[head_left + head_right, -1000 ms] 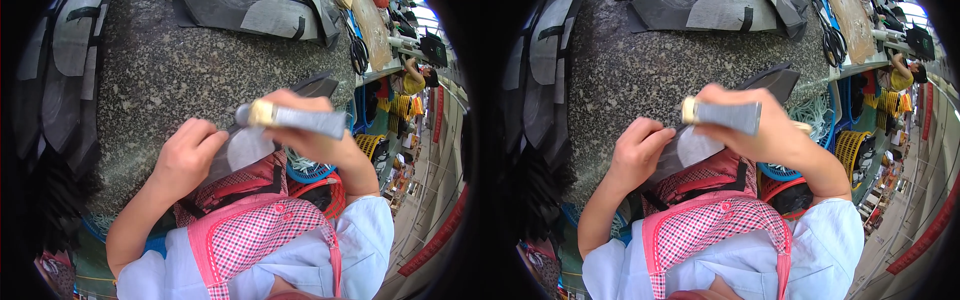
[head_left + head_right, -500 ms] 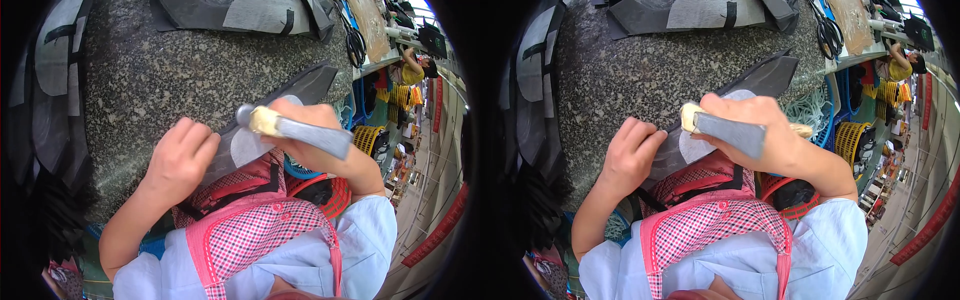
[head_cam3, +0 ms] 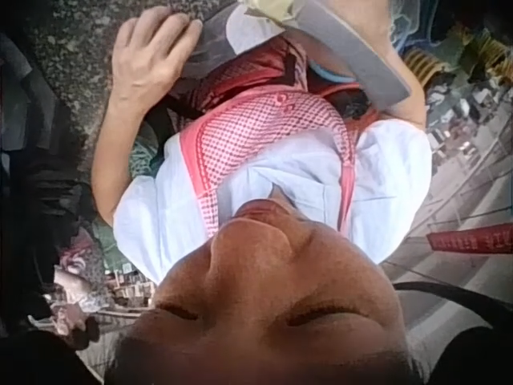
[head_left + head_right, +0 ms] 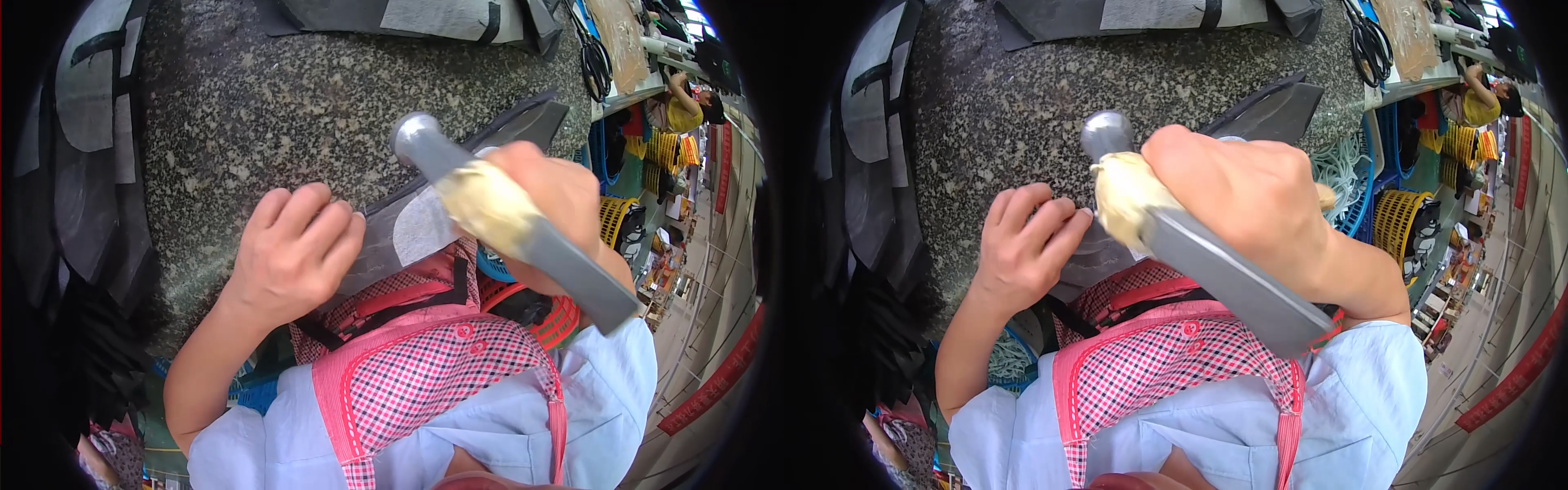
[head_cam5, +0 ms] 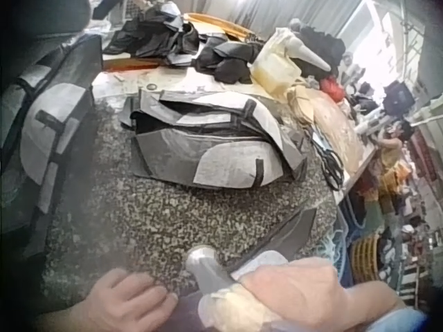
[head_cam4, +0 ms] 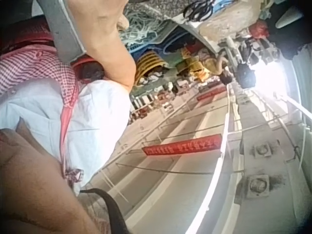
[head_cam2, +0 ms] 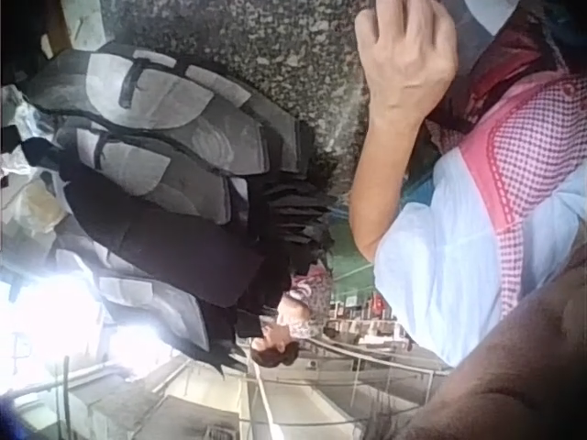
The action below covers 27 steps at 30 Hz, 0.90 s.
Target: Hammering the edges of leather shoe upper components to flatten seams on a factory workbench.
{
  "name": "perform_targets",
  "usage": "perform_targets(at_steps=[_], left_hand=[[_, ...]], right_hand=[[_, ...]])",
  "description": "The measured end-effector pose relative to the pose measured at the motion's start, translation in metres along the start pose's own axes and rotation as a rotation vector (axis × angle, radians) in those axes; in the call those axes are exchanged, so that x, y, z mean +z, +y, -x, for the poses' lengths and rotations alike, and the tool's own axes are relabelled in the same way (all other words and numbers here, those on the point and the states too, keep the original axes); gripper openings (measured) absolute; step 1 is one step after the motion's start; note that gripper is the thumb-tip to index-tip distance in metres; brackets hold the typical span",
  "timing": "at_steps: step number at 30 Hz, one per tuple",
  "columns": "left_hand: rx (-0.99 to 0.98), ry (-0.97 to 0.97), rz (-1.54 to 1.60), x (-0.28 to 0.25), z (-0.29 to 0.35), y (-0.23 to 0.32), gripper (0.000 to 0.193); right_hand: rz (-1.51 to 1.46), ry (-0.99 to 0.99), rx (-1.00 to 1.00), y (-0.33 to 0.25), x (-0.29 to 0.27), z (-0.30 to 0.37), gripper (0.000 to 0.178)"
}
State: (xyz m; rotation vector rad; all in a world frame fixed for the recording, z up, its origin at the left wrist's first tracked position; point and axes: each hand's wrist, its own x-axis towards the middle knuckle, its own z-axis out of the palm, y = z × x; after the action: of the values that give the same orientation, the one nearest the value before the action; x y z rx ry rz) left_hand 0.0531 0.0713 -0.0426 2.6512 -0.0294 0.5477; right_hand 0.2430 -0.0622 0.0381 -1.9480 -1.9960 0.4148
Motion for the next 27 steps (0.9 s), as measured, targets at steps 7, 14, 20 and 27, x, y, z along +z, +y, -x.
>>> perform_targets(at_steps=[7, 14, 20, 27], left_hand=[[-0.09, -0.096, 0.192, -0.011, -0.003, -0.019, 0.02], [0.08, -0.021, -0.057, -0.008, 0.002, -0.011, 0.022], [-0.045, -0.068, 0.089, -0.013, 0.012, -0.02, 0.021], [-0.078, -0.016, 0.022, -0.014, 0.011, -0.016, 0.023]], right_hand=[[0.007, -0.252, 0.015, -0.002, 0.009, -0.004, 0.028], [-0.151, -0.243, 0.036, -0.015, 0.015, -0.003, 0.025], [-0.038, -0.381, 0.038, -0.009, 0.004, -0.015, 0.023], [-0.132, -0.379, 0.104, -0.016, 0.018, -0.013, 0.03]])
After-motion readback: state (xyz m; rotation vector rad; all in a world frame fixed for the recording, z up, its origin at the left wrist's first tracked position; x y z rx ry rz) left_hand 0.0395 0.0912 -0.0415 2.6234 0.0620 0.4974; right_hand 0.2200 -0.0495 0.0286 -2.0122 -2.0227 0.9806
